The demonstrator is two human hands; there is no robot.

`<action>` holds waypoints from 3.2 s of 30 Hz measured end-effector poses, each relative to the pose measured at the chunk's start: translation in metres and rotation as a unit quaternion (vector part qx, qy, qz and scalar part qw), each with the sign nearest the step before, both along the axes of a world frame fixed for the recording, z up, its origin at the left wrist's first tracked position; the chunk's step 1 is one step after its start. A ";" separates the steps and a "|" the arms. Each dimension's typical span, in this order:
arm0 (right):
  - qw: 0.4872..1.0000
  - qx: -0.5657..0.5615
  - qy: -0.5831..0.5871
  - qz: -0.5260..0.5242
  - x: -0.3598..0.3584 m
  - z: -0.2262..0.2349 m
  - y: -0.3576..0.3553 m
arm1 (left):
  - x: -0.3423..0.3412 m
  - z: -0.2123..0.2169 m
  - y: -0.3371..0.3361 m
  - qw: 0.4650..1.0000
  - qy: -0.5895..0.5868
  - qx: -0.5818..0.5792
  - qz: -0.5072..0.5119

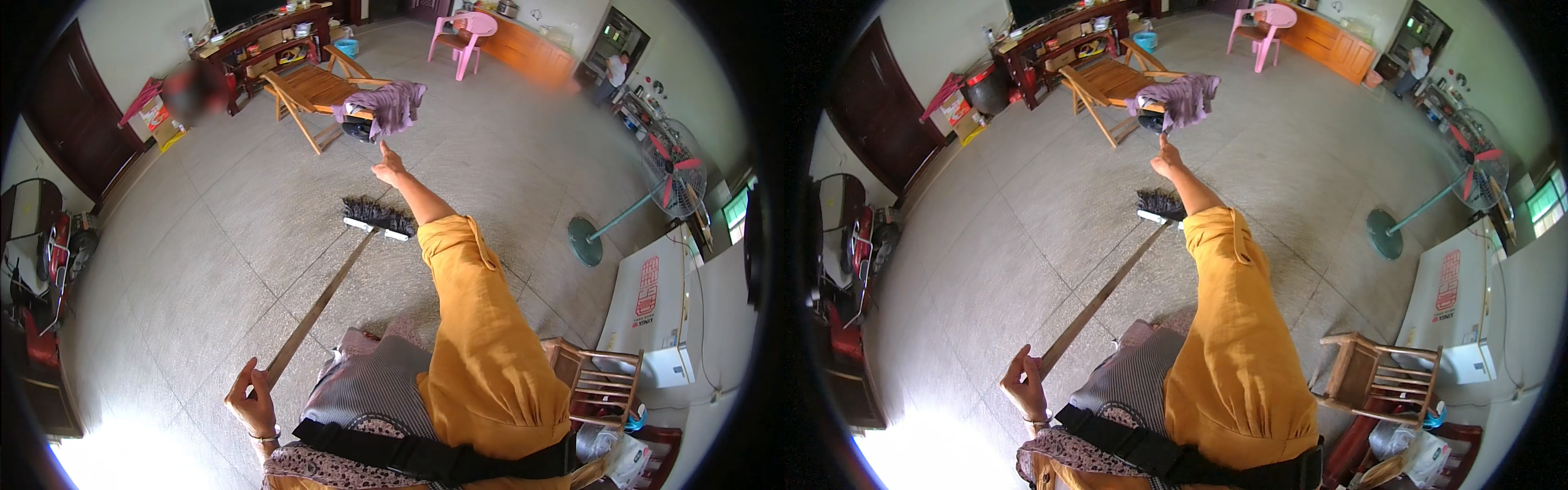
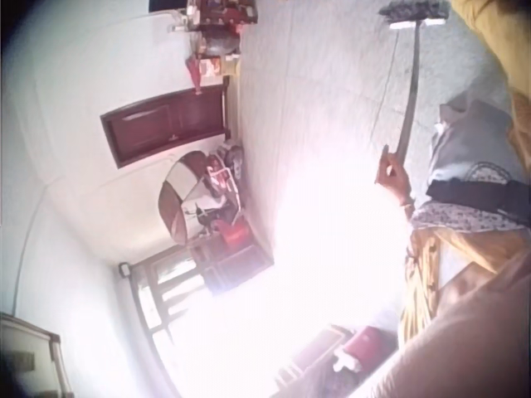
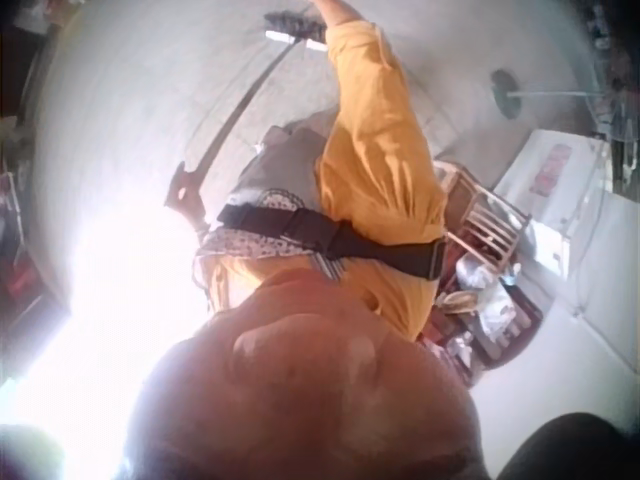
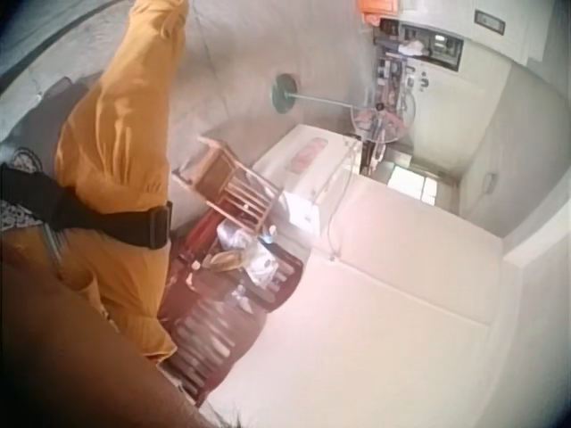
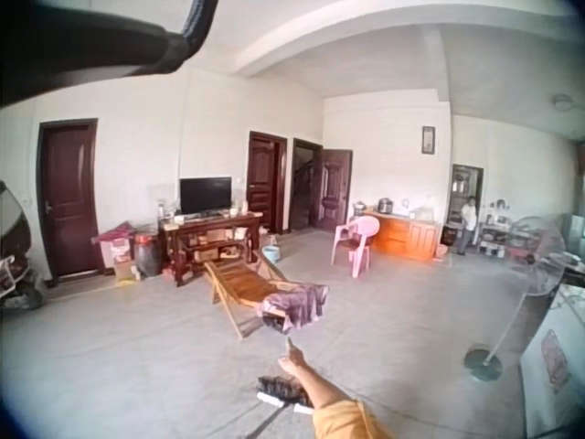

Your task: The person mops the tiled floor using a long-handled mop. They briefly pause to pick up a purple cloth from a wooden chair, fold it, and place it on the floor before resuming mopping. The person moves around the room, cleaning different sections of the floor.

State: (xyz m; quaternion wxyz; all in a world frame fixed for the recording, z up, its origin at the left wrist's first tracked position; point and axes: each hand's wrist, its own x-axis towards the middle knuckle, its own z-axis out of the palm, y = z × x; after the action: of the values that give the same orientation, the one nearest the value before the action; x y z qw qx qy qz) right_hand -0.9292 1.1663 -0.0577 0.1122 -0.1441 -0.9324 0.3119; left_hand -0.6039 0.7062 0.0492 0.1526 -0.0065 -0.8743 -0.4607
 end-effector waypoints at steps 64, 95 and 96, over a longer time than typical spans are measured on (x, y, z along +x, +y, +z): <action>0.911 -0.173 0.208 0.311 0.205 -0.089 -0.178 | -0.021 0.084 0.096 0.852 -0.038 0.044 -0.520; 0.891 -0.149 0.276 0.328 0.205 -0.103 -0.183 | -0.017 0.067 0.082 0.850 -0.052 0.062 -0.520; 0.901 -0.156 0.250 0.319 0.204 -0.105 -0.186 | -0.015 0.062 0.081 0.864 -0.045 0.075 -0.496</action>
State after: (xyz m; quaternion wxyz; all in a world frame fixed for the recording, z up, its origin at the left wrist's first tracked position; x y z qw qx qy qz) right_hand -0.7248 0.9804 -0.1631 0.2118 0.2283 -0.8090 0.4985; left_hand -0.6185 0.7867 0.1108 -0.1354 -0.4074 -0.7245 -0.5392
